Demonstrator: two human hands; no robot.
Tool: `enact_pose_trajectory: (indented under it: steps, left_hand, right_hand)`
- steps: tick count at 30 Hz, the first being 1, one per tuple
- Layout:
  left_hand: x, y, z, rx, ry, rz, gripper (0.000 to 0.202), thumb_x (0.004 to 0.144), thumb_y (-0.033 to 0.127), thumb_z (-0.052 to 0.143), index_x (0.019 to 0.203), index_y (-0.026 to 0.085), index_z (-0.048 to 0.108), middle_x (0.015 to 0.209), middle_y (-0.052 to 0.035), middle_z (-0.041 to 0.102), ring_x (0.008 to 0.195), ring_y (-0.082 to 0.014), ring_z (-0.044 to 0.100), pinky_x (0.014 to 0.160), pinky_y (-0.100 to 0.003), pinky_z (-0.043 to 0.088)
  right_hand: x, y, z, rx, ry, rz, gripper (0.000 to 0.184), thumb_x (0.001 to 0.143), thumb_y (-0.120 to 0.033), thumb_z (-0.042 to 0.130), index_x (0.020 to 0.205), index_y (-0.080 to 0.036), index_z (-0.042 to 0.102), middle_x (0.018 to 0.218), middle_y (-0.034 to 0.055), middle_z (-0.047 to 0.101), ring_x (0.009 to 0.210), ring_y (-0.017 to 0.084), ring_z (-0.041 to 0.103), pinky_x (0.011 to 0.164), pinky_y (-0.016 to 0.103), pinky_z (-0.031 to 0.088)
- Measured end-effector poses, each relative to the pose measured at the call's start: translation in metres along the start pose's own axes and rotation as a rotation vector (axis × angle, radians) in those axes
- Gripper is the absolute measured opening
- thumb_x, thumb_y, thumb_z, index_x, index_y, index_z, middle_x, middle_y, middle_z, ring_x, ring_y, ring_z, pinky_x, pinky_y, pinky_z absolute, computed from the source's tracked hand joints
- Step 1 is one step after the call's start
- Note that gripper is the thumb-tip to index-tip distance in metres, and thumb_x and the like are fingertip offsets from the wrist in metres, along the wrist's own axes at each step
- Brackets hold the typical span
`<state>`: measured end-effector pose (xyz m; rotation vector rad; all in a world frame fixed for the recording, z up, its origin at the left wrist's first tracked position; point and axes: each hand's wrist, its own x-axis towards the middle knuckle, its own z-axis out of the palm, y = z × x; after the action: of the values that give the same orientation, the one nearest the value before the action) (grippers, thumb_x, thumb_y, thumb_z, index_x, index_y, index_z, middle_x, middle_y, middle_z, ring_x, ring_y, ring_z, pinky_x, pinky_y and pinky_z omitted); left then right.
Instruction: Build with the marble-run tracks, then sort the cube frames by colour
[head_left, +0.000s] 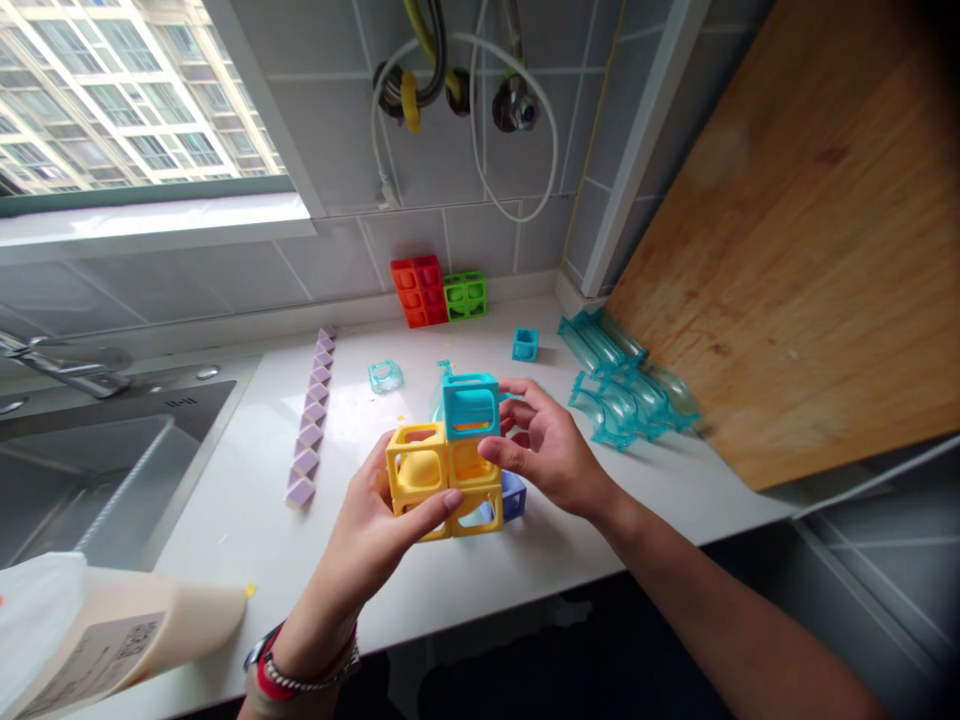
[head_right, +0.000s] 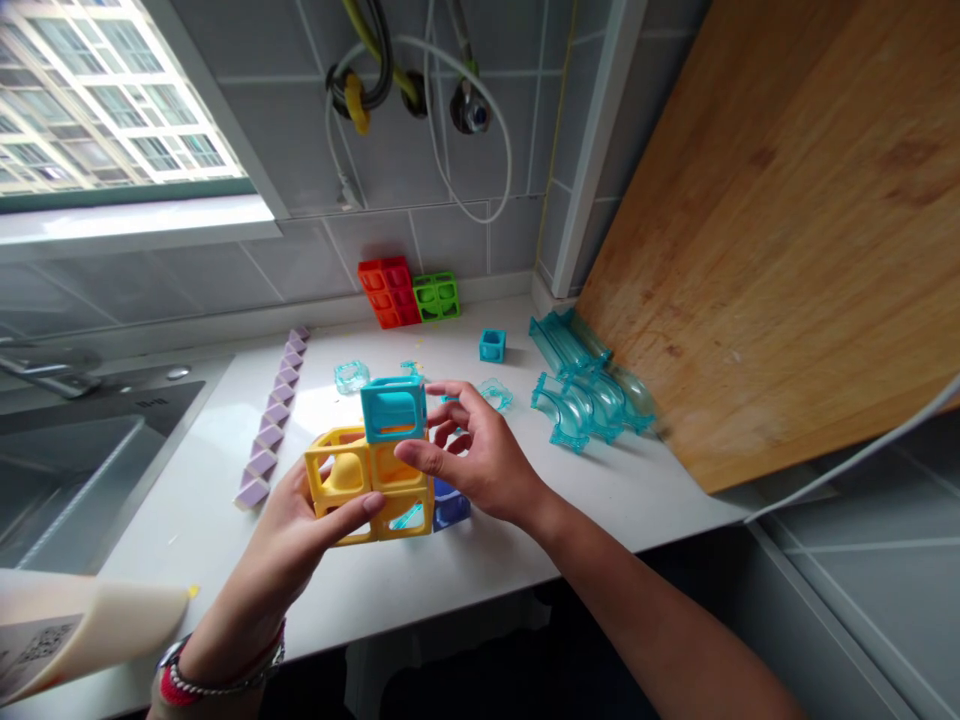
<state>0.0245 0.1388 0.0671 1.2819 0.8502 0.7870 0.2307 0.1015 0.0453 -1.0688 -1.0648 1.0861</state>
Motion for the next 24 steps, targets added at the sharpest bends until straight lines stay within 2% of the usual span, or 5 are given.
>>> enact_pose_trajectory:
  steps: [6, 12, 15, 19, 24]
  left_hand:
    - [0.000, -0.002, 0.001, -0.034, 0.013, 0.005, 0.059, 0.077, 0.038, 0.090, 0.124, 0.020, 0.061, 0.115, -0.0111, 0.077, 0.103, -0.0322, 0.077, 0.080, -0.036, 0.067]
    - [0.004, -0.008, 0.002, -0.093, 0.079, 0.032, 0.061, 0.075, 0.035, 0.092, 0.126, 0.018, 0.063, 0.121, -0.0132, 0.076, 0.108, -0.0326, 0.076, 0.087, -0.036, 0.065]
    - [0.007, -0.009, -0.002, -0.139, 0.138, 0.028, 0.060, 0.078, 0.035, 0.089, 0.130, 0.018, 0.062, 0.121, -0.0129, 0.076, 0.106, -0.0325, 0.077, 0.079, -0.033, 0.066]
    - [0.010, -0.007, -0.011, -0.255, 0.139, 0.063, 0.055, 0.086, 0.032, 0.083, 0.135, 0.022, 0.061, 0.124, -0.0091, 0.075, 0.110, -0.0298, 0.076, 0.081, -0.033, 0.066]
    - [0.012, -0.005, -0.016, -0.366, 0.132, 0.059, 0.050, 0.091, 0.031, 0.078, 0.139, 0.028, 0.063, 0.125, -0.0062, 0.075, 0.107, -0.0275, 0.076, 0.086, -0.038, 0.068]
  right_hand:
    - [-0.001, 0.001, 0.005, 0.059, -0.067, 0.039, 0.052, 0.081, -0.051, 0.088, 0.120, -0.022, 0.069, 0.099, 0.0043, 0.072, 0.092, 0.022, 0.071, 0.082, 0.034, 0.059]
    - [-0.001, 0.011, 0.007, 0.055, -0.082, 0.027, 0.063, 0.087, -0.058, 0.079, 0.139, -0.026, 0.063, 0.125, 0.0099, 0.072, 0.110, 0.026, 0.071, 0.089, 0.038, 0.061]
    - [-0.002, 0.009, 0.002, -0.088, -0.100, -0.016, 0.069, 0.091, -0.059, 0.075, 0.149, -0.026, 0.057, 0.137, 0.0119, 0.067, 0.121, 0.028, 0.067, 0.097, 0.042, 0.060]
    - [-0.001, 0.004, -0.006, -0.459, -0.247, -0.157, 0.063, 0.085, -0.049, 0.085, 0.140, -0.025, 0.066, 0.134, 0.0105, 0.070, 0.126, 0.029, 0.065, 0.112, 0.047, 0.050]
    - [0.002, 0.016, -0.006, -0.570, -0.339, -0.212, 0.048, 0.089, -0.044, 0.082, 0.131, -0.024, 0.070, 0.128, 0.0106, 0.071, 0.116, 0.028, 0.069, 0.107, 0.044, 0.052]
